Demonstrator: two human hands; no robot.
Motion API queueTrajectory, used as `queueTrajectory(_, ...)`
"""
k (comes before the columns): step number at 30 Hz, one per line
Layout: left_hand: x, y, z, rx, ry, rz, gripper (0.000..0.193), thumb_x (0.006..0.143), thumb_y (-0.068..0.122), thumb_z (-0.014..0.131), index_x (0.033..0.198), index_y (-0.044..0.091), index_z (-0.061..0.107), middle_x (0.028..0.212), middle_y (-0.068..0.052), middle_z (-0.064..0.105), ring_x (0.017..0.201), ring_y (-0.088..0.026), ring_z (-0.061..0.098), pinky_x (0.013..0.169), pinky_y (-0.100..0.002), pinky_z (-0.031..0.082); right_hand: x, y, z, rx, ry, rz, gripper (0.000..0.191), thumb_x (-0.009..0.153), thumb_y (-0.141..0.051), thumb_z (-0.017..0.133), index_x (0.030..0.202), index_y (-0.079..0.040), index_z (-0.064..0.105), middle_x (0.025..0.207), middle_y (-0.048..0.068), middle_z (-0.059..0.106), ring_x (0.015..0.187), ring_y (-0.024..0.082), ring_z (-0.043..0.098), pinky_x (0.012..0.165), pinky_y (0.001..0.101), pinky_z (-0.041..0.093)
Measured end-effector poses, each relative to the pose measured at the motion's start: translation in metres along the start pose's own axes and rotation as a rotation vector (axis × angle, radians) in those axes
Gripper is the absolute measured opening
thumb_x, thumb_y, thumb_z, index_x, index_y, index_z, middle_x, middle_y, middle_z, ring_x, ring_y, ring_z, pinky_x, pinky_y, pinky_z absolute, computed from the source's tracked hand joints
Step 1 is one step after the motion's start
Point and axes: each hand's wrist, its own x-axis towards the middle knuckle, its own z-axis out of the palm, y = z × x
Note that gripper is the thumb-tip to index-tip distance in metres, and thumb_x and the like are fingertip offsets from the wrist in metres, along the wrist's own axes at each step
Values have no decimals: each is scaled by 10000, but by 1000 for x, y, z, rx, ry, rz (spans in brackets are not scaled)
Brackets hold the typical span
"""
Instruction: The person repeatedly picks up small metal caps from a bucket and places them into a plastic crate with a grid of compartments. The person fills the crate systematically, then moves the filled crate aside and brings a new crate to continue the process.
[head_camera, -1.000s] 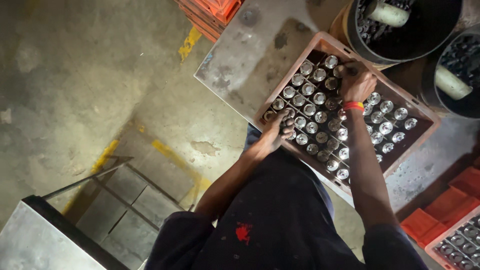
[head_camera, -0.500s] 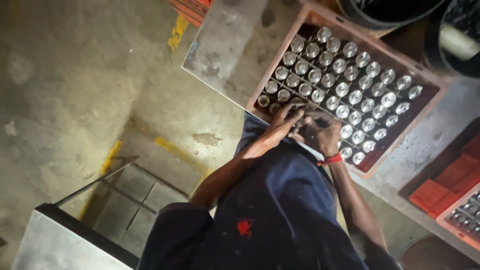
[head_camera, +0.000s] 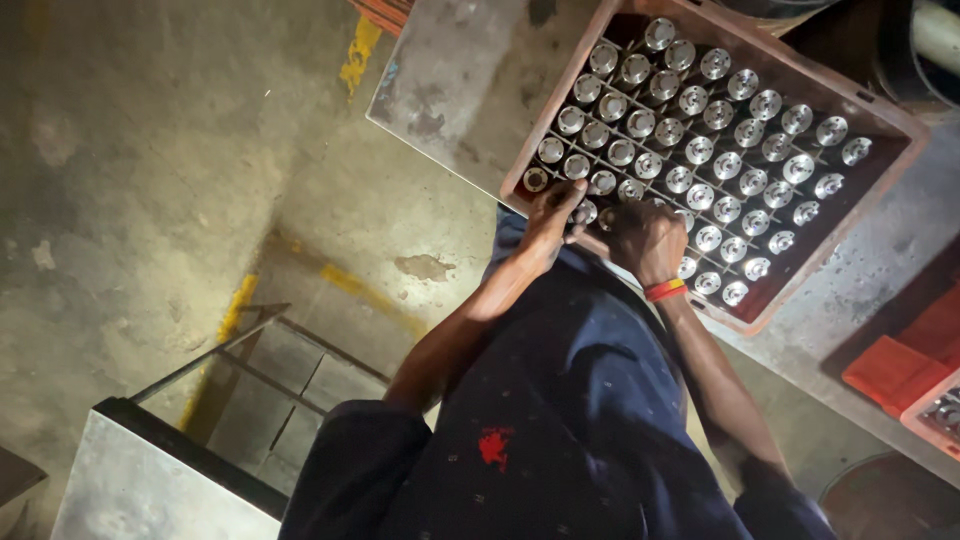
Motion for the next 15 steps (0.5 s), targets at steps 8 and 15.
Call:
queueTrajectory(8,-6,-14,38,389,-35,181,295,991,357,639,1179,131,641,687,50,575,524,-43,516,426,-221,429,-24,-10,-18,862,15,194,395,975,-118,766,1341,-19,657,1213,83,734,1106,152,686,968,304,556)
queueTrajectory(15,-3,-26,37,200,-39,-35,309,1063,344,596,1043,41,653,654,24,557,477,-72,491,378,-231,356,-43,4,-34,662,141,504,253,928,-121,809,1143,-28,713,1035,63,760,918,147,697,828,310,570)
